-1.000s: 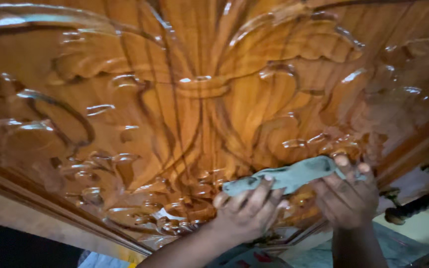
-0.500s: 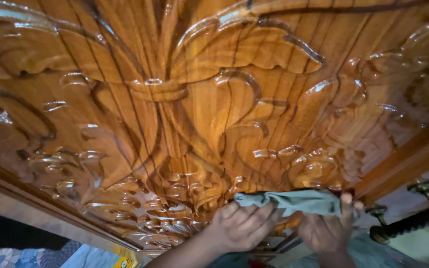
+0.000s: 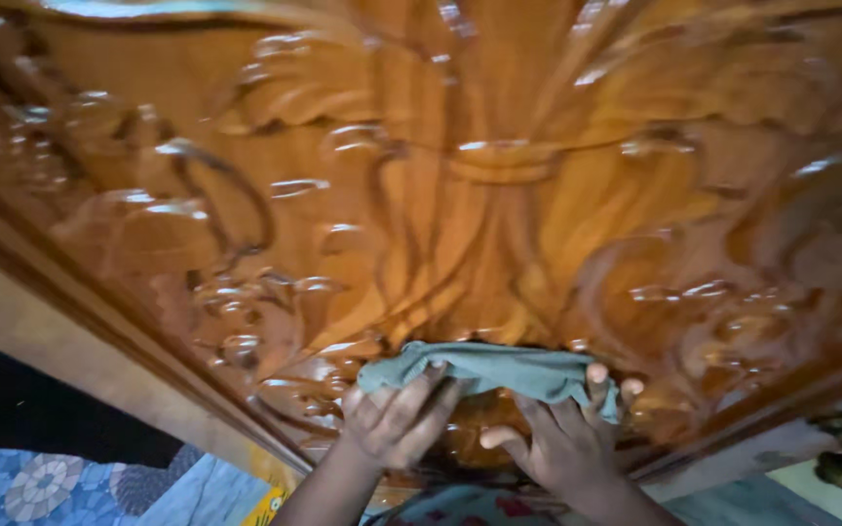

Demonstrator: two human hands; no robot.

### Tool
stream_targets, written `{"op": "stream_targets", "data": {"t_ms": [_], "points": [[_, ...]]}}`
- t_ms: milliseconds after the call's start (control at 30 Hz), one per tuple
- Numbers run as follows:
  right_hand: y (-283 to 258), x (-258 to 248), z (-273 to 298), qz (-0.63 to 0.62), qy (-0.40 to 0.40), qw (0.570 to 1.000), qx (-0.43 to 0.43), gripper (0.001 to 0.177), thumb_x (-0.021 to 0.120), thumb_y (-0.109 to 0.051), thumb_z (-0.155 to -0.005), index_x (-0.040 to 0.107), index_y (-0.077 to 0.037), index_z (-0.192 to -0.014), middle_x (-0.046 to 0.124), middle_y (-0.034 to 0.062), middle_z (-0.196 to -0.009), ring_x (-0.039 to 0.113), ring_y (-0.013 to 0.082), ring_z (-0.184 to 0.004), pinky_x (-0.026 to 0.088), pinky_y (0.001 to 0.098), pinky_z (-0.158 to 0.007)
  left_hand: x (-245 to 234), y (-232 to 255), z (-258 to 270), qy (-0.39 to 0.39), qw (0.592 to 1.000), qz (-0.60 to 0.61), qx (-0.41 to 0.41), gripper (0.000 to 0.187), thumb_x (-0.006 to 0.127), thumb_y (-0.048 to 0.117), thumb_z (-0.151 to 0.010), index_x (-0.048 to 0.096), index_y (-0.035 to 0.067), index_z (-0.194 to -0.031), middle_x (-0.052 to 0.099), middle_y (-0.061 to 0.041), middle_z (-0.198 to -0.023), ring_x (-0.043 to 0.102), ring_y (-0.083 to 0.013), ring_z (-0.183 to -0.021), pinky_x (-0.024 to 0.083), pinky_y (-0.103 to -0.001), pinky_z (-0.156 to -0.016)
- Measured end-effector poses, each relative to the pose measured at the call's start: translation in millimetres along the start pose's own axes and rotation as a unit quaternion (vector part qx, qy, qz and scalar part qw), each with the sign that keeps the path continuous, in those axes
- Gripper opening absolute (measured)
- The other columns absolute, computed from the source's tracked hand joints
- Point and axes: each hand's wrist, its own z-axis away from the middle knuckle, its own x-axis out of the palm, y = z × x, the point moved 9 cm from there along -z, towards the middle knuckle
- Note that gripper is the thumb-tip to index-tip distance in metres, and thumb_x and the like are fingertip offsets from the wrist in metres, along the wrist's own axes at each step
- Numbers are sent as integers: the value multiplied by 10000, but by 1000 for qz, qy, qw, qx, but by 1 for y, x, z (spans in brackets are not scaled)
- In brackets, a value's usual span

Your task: The person wipes a carved wooden door with a light blue cloth, moving methodically across the surface and into the carved details. The camera remains close to the door, showing the hands and cloth in continuous contact with the wood.

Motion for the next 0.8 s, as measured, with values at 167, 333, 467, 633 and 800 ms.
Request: {"op": "stream_targets", "data": {"t_ms": [167, 333, 467, 633, 800], "points": [[-49, 12, -37, 36, -1, 999, 9, 773, 401, -797, -991, 711, -196, -1364, 478, 188, -1542, 16, 440, -1568, -127, 670, -1190, -27, -50, 18, -15, 1000, -15, -12, 210, 880, 285, -914, 802, 283, -1110, 695, 61, -1212, 562, -110, -916, 461, -291, -837], [-92, 24, -71, 48, -28, 998, 16, 772, 411, -804, -982, 713, -214, -1377, 457, 205, -1578, -20, 433, -1570, -179, 693, -1156, -54, -99, 33, -25, 998, -45, -20, 220, 884, 321, -911, 797, 302, -1112, 669, 53, -1214, 544, -122, -922, 428, -315, -822], [-136, 36, -96, 46, -15, 998, -26, 758, 461, -814, -972, 741, -196, -1311, 519, 199, -1447, 11, 428, -1571, -165, 709, -1151, -74, -140, 52, -19, 997, -42, -53, 228, 893, 336, -916, 781, 288, -1109, 669, 42, -1218, 543, -132, -932, 411, -326, -821], [-189, 57, -116, -2, -24, 999, -47, 675, 548, -780, -975, 760, -164, -1154, 559, 175, -1196, 87, 477, -1556, -125, 736, -1144, -91, -187, 94, -41, 992, 23, -119, 251, 837, 277, -828, 787, 245, -1071, 670, -2, -1184, 552, -185, -926, 431, -367, -828], [-227, 67, -125, 20, 33, 996, -76, 694, 540, -752, -986, 750, -128, -1207, 607, 146, -1332, 132, 438, -1549, -91, 720, -1197, -91, -194, 138, -9, 991, 60, -120, 289, 749, 259, -753, 809, 214, -1032, 664, -42, -1164, 562, -181, -908, 425, -345, -781]]}}
